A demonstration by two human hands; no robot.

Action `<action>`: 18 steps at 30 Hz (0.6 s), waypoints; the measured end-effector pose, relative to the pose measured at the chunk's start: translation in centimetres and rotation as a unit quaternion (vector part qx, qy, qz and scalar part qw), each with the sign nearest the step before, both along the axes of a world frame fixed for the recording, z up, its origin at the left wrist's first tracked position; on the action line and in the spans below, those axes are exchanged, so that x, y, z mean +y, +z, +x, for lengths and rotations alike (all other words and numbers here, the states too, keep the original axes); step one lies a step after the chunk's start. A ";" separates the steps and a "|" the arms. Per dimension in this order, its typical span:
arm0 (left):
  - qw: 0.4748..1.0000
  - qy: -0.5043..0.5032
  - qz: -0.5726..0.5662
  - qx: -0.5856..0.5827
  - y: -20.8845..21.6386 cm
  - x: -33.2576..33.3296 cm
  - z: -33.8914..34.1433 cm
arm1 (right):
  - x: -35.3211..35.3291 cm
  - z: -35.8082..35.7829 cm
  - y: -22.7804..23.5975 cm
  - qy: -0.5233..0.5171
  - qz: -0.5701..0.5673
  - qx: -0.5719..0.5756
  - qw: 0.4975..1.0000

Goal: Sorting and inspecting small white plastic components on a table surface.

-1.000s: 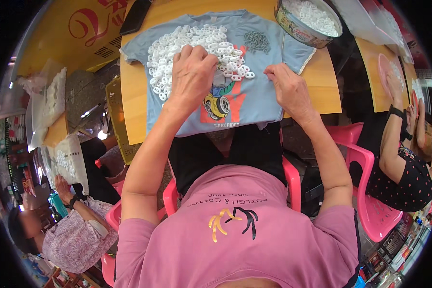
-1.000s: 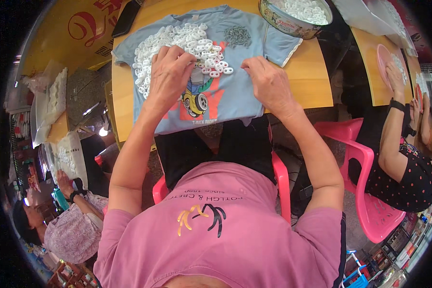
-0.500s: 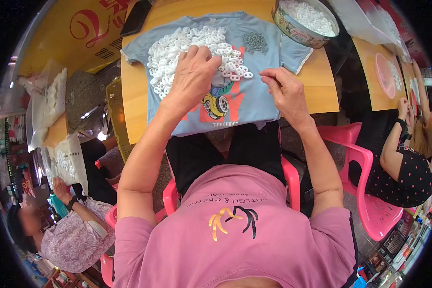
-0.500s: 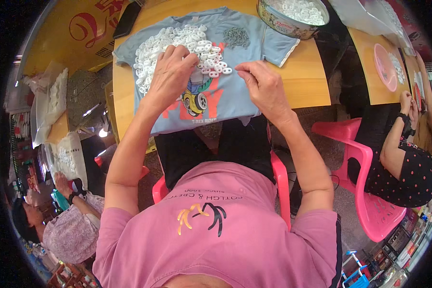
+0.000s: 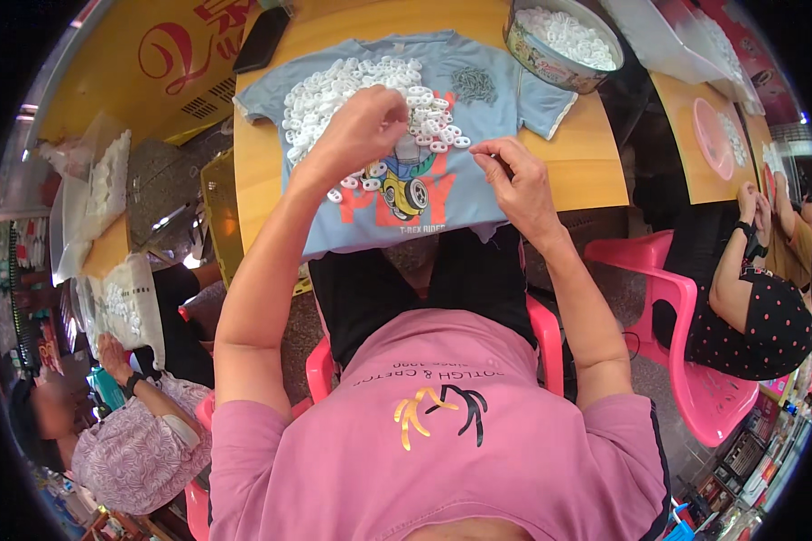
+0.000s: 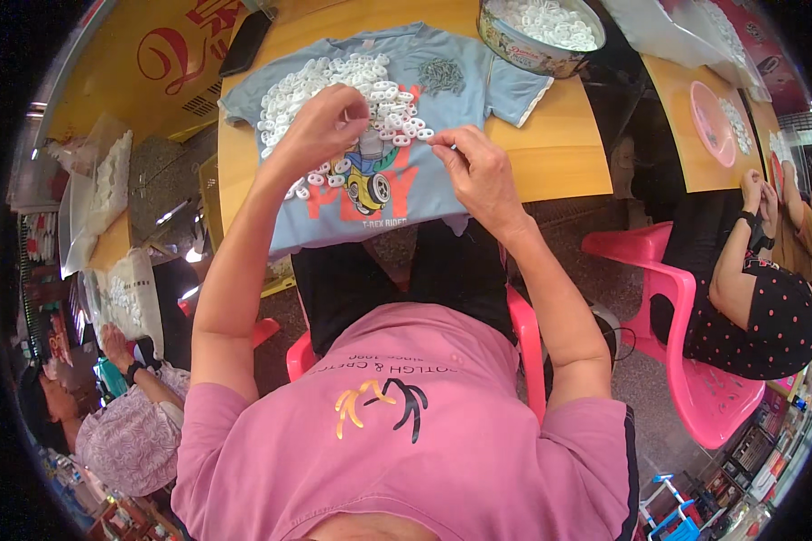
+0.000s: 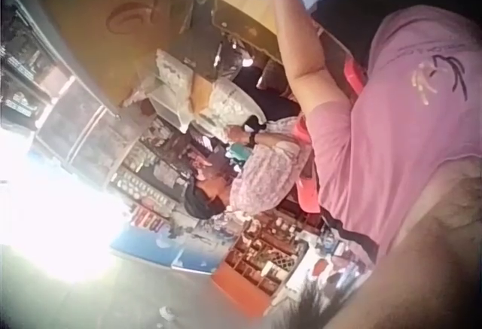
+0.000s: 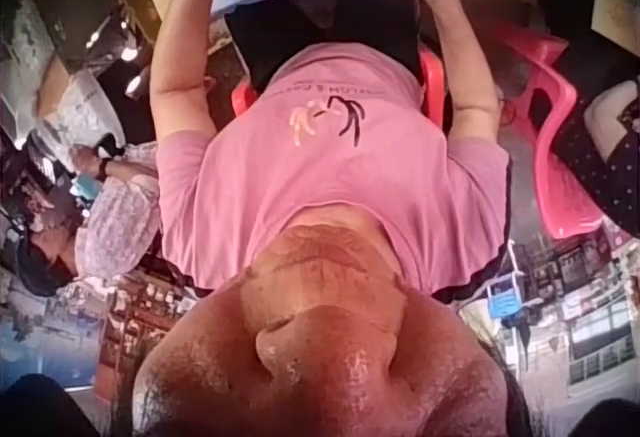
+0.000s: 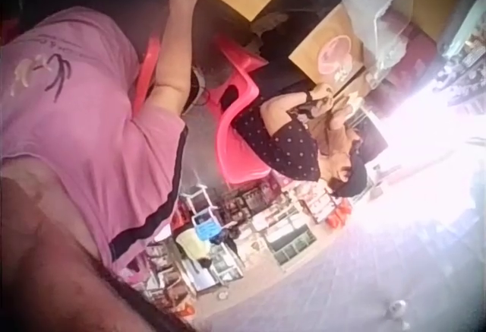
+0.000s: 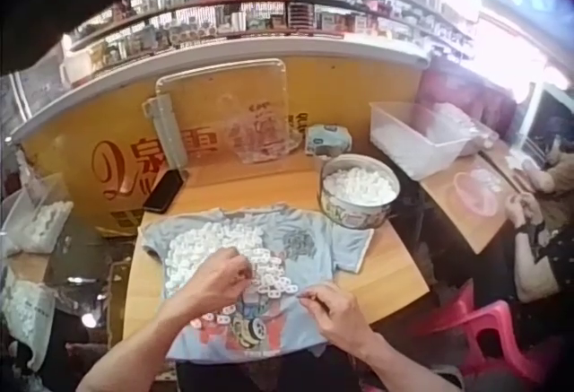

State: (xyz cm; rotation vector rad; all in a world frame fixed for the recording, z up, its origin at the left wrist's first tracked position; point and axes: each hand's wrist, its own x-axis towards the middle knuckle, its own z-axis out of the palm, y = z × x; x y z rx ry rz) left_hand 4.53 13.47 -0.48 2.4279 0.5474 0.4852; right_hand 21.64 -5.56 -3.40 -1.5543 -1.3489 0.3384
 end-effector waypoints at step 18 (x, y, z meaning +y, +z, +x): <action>0.797 0.067 -0.540 -0.262 2.5 -5.2 -2.0 | 0.3 -1.9 3.3 -0.013 -0.028 0.243 0.969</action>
